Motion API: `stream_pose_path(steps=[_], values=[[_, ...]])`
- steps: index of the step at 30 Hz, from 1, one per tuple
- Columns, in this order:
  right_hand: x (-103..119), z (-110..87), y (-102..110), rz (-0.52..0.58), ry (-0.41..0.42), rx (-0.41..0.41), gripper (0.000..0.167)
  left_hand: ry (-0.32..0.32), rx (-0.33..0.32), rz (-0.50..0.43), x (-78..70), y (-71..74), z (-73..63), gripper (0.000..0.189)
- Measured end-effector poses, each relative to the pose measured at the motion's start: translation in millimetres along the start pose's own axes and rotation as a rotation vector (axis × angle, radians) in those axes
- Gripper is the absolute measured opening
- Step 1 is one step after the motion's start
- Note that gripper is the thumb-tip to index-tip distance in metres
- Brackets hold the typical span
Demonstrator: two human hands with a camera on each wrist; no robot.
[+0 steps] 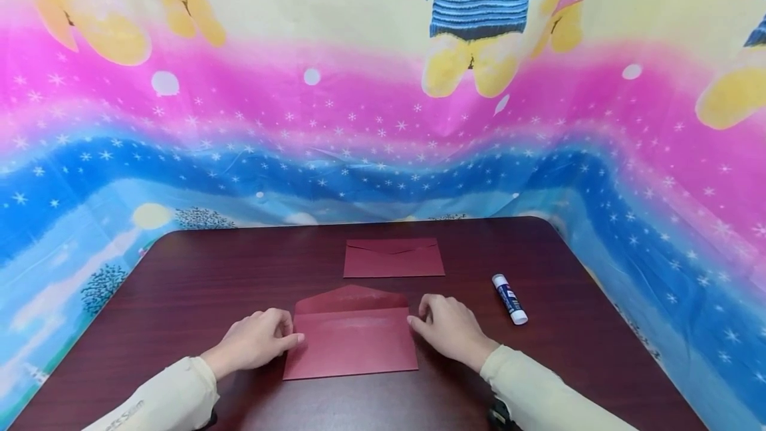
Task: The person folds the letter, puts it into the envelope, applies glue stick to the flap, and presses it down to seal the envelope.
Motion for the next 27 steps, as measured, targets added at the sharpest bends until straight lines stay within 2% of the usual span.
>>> stream_pose_path(steps=[3,9,16,21,27], values=[[-5.2,-1.9,10.3,-0.004,0.004,-0.028,0.015,-0.035,-0.008,-0.021,-6.2,1.4,-2.5,0.028],[-20.7,-5.9,26.5,-0.042,0.014,-0.086,0.015,-0.152,-0.041,-0.058,-23.9,2.1,-9.9,0.020],[-41.2,-11.2,47.6,-0.150,0.015,-0.182,0.022,-0.272,-0.146,-0.031,-44.0,-1.3,-14.5,0.012],[-61.0,-13.8,60.2,-0.205,-0.014,-0.217,0.029,-0.334,-0.192,-0.016,-55.5,-4.3,-19.4,0.010],[-88.9,-14.9,70.6,-0.248,-0.032,-0.251,0.036,-0.372,-0.186,-0.023,-64.6,-9.3,-22.0,0.009]])
Point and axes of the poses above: each hand's wrist, its own z-axis towards the middle knuckle, its own y-axis out of the back of the hand, x = y × z, the point moved 4 cm from there along z, towards the middle knuckle, and after that the axes turned 5 degrees about x, right-handed, at the moved point
